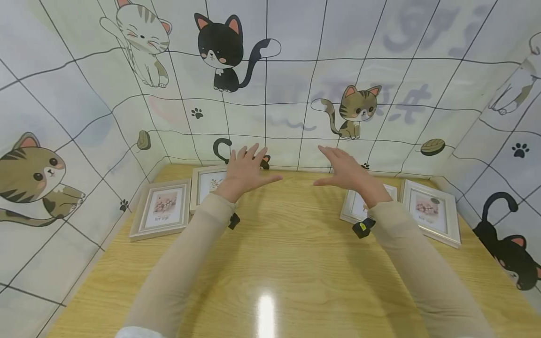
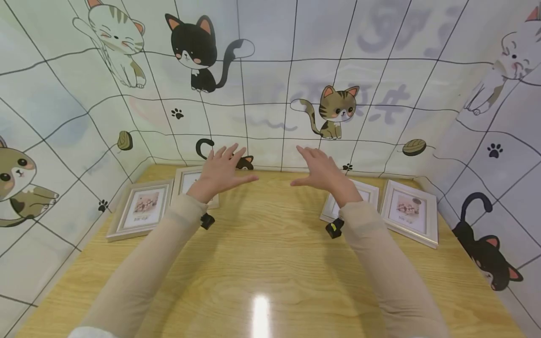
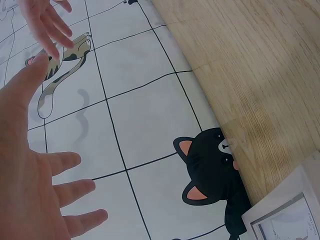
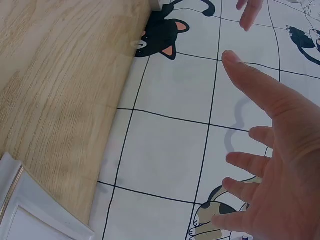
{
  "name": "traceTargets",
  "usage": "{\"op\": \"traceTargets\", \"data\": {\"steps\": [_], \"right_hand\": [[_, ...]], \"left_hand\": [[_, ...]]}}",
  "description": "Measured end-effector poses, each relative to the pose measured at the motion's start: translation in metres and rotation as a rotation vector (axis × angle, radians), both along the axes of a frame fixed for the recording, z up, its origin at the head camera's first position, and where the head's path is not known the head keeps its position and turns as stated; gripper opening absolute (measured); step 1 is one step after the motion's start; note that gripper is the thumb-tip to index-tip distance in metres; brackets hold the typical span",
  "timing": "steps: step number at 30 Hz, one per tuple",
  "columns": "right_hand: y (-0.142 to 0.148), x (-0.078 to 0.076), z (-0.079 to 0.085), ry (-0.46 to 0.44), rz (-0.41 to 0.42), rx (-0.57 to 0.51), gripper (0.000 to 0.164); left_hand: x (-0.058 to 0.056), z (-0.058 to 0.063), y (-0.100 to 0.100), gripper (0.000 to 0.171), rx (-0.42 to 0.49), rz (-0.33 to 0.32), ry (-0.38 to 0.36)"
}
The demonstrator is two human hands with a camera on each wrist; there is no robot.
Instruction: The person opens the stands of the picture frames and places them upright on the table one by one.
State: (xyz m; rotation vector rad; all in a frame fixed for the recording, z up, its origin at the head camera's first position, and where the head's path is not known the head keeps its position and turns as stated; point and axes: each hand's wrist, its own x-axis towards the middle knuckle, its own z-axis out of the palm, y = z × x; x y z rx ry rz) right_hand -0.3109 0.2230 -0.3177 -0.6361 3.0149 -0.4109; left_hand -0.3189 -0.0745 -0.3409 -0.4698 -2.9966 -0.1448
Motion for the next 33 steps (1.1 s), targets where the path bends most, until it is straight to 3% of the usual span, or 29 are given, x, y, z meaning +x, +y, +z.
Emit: {"op": "traceTargets", "data": {"steps": [7, 16, 21, 28, 33], "right_hand": [[-0.005, 0.002, 0.001, 0.009, 0.028, 0.018, 0.091], [-0.01, 0.004, 0.002, -0.066, 0.058, -0.019, 0.071], [-0.012, 0.006, 0.002, -0.072, 0.064, -0.035, 0.07], [-0.015, 0.006, -0.001, -0.049, 0.075, -0.062, 0.069], [-0.016, 0.007, -0.003, -0.072, 0.078, -0.105, 0.069]], "left_hand": [[0.003, 0.006, -0.001, 0.101, -0.011, -0.015, 0.008], [0.009, 0.014, -0.002, 0.089, 0.008, -0.031, -0.034], [0.009, 0.013, -0.007, 0.084, 0.081, -0.046, -0.074], [0.008, 0.007, -0.015, 0.078, 0.25, -0.102, -0.126], [0.011, 0.003, -0.02, 0.075, 0.306, -0.109, -0.135]]}}
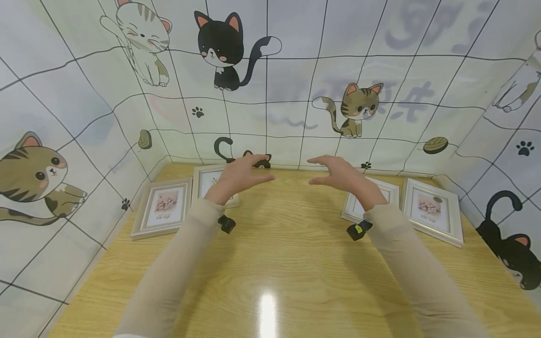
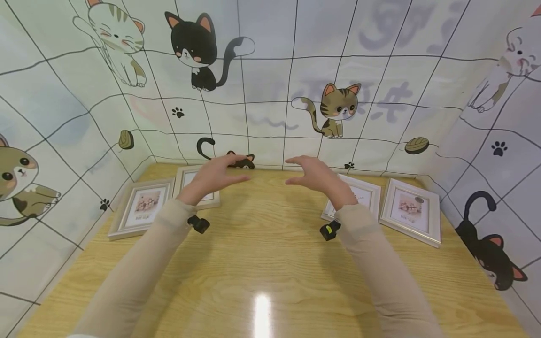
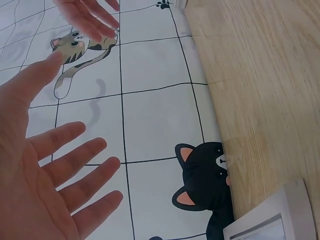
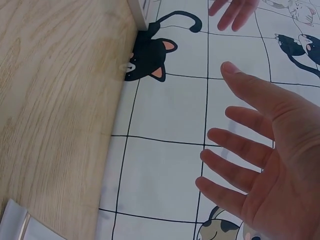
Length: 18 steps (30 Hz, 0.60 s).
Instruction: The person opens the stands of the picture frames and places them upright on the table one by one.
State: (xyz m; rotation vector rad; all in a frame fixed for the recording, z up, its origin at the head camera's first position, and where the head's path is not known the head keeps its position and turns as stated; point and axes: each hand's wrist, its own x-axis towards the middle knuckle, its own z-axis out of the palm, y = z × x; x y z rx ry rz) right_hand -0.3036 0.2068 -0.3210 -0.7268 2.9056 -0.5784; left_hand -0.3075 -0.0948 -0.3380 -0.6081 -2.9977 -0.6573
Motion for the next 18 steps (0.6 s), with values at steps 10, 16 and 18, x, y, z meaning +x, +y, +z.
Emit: {"op": "traceTargets", "data": {"steps": [10, 16, 18], "right_hand": [[-0.008, -0.001, -0.009, -0.017, 0.026, -0.05, 0.073], [-0.016, -0.002, -0.012, -0.013, 0.04, -0.052, 0.073], [-0.02, -0.003, -0.014, -0.001, 0.054, -0.048, 0.073]], "left_hand": [[0.006, -0.012, -0.017, 0.079, 0.08, 0.02, -0.015], [0.009, -0.019, -0.027, 0.077, 0.099, 0.049, -0.042], [0.01, -0.022, -0.032, 0.078, 0.1, 0.055, -0.049]]}}
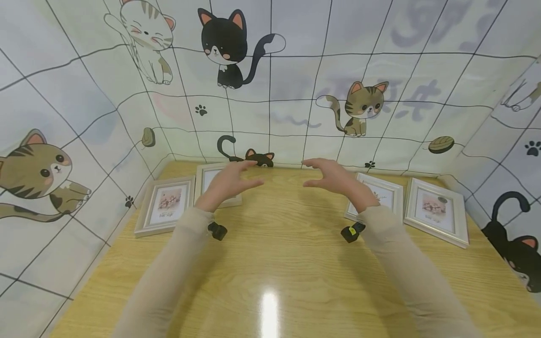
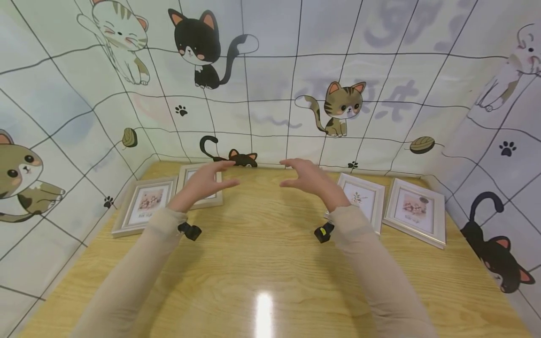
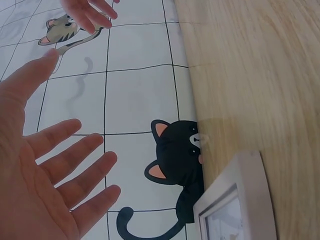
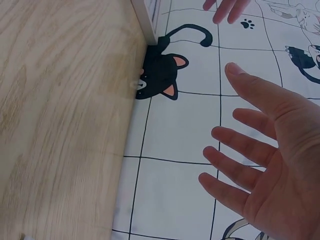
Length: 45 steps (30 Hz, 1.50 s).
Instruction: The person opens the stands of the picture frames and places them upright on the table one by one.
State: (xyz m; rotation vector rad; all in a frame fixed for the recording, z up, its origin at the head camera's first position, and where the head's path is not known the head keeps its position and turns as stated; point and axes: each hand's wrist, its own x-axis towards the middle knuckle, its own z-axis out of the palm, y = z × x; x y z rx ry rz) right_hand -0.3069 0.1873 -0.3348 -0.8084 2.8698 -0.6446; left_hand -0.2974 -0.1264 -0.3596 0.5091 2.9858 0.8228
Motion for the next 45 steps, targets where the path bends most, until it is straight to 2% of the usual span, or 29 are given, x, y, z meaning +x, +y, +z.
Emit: {"op": "traceTargets", "data": {"steps": [9, 17, 30, 35, 41, 45], "right_hand": [[-0.014, -0.004, -0.008, -0.003, 0.036, -0.019, 0.072], [-0.026, -0.004, -0.016, -0.012, 0.053, -0.031, 0.073], [-0.046, -0.007, -0.024, -0.018, 0.062, -0.021, 0.075], [-0.049, -0.007, -0.027, -0.022, 0.06, -0.013, 0.074], [-0.052, -0.009, -0.032, -0.024, 0.056, 0.002, 0.075], [-0.054, -0.01, -0.034, -0.016, 0.065, -0.01, 0.075]], "left_hand": [[0.006, -0.011, -0.017, 0.08, 0.048, 0.025, -0.018], [0.007, -0.022, -0.033, 0.079, 0.027, 0.044, -0.033], [0.016, -0.043, -0.055, 0.079, 0.117, 0.077, -0.067], [0.019, -0.047, -0.062, 0.078, 0.165, 0.086, -0.07], [0.026, -0.051, -0.069, 0.078, 0.186, 0.138, -0.106], [0.029, -0.055, -0.074, 0.079, 0.181, 0.158, -0.099]]}}
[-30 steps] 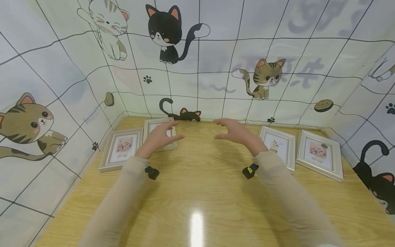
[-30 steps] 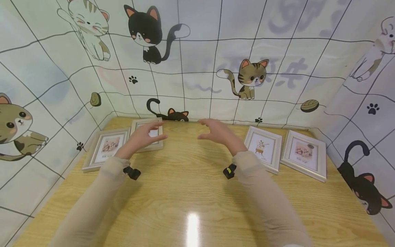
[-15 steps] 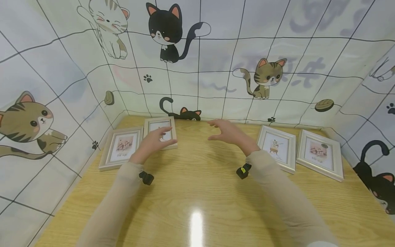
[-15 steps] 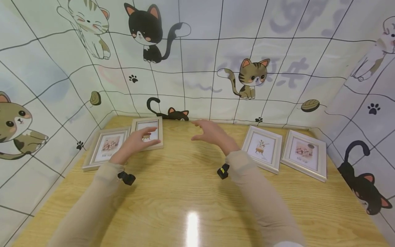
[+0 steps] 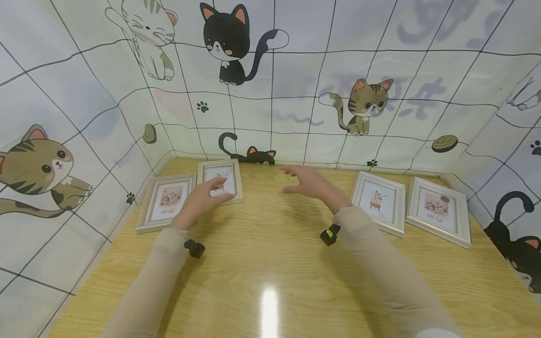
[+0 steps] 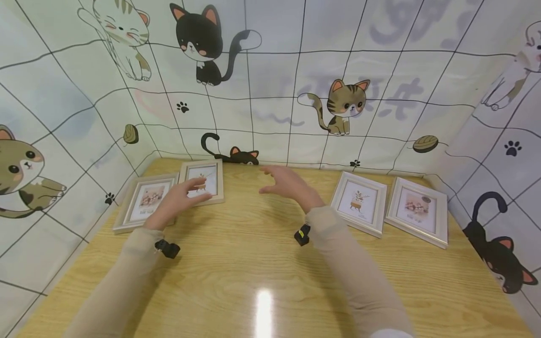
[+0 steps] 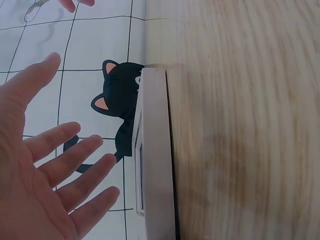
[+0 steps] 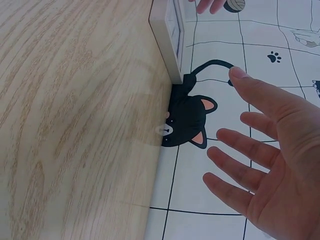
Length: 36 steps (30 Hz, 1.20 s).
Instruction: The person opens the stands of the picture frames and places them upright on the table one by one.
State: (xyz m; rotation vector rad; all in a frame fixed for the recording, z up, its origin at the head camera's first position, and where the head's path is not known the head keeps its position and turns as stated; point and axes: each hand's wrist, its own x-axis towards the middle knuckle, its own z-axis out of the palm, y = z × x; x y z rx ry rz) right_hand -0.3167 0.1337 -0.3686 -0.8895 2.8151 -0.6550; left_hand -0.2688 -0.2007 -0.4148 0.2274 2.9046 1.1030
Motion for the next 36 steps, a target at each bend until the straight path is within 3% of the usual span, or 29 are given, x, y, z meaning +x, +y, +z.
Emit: {"op": "traceTargets", "data": {"steps": [15, 22, 36], "right_hand": [[-0.012, 0.002, -0.007, -0.045, 0.009, -0.041, 0.073], [-0.019, 0.004, -0.013, -0.071, 0.029, -0.069, 0.07], [-0.034, 0.005, -0.03, -0.121, 0.068, -0.107, 0.072]], "left_hand": [[0.007, 0.0, -0.013, 0.073, -0.046, 0.046, 0.017], [0.006, -0.006, -0.022, 0.079, -0.003, 0.06, 0.012], [0.012, -0.01, -0.029, 0.072, 0.054, 0.09, -0.023]]}}
